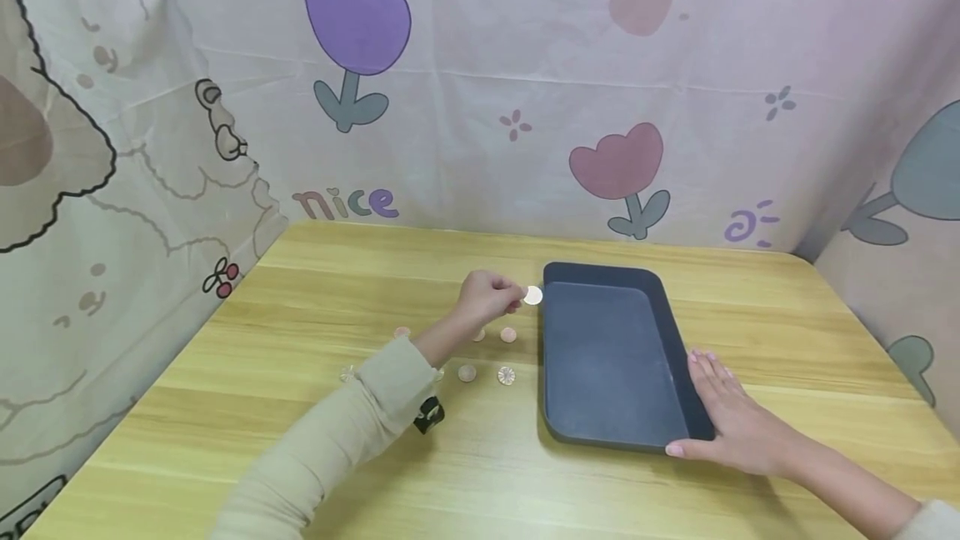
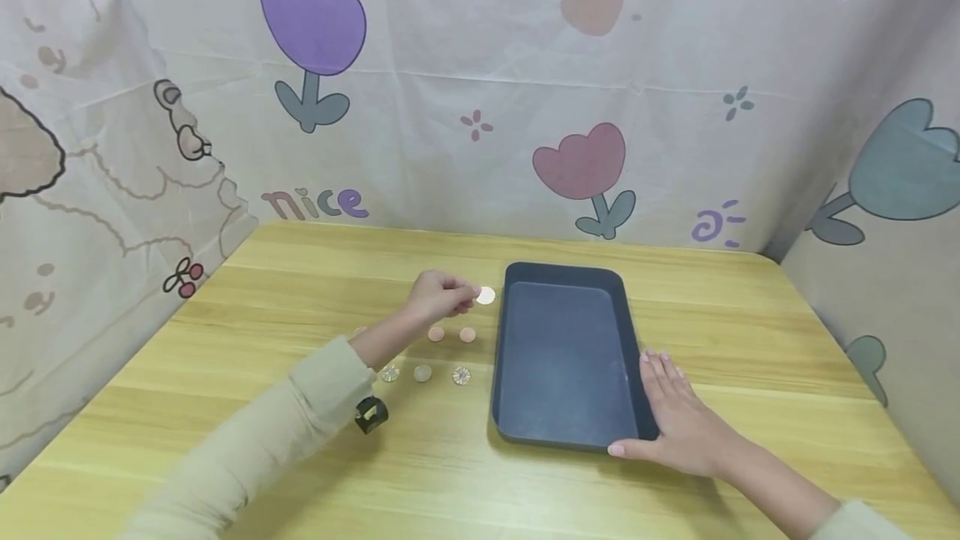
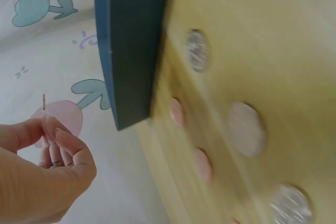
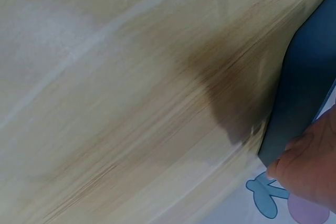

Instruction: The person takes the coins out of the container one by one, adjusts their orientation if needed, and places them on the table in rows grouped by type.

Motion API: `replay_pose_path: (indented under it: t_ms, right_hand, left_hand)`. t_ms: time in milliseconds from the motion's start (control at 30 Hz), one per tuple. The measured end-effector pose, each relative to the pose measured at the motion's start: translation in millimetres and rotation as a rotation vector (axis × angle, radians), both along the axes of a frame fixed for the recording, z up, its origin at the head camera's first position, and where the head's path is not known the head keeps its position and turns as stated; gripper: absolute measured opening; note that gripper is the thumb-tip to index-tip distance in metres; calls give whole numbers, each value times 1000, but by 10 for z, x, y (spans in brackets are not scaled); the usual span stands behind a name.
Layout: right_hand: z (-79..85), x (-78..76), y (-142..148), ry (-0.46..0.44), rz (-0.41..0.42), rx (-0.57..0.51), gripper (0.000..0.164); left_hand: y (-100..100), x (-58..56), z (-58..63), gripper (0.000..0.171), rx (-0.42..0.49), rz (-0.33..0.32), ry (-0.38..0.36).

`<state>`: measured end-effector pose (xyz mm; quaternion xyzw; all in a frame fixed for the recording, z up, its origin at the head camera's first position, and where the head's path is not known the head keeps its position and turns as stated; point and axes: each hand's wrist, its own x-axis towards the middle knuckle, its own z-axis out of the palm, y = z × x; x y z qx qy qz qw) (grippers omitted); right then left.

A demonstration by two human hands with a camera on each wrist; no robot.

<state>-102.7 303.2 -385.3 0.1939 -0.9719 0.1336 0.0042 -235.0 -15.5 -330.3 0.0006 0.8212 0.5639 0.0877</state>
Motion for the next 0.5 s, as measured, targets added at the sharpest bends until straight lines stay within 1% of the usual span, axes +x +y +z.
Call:
replay_pose_path:
  t_ms: [200, 367, 500]
  right_hand:
    - [12, -5, 0, -20, -3, -12, 112]
    - [15, -4, -2, -29, -1, -13, 112]
    - [15, -6, -4, -32, 0, -12, 112]
  left_hand:
    - [-284, 58, -86, 18, -82, -13, 19]
    - [-557, 94, -159, 19, -91, 4, 20]
    - [-786, 99, -202, 20, -96, 37, 25]
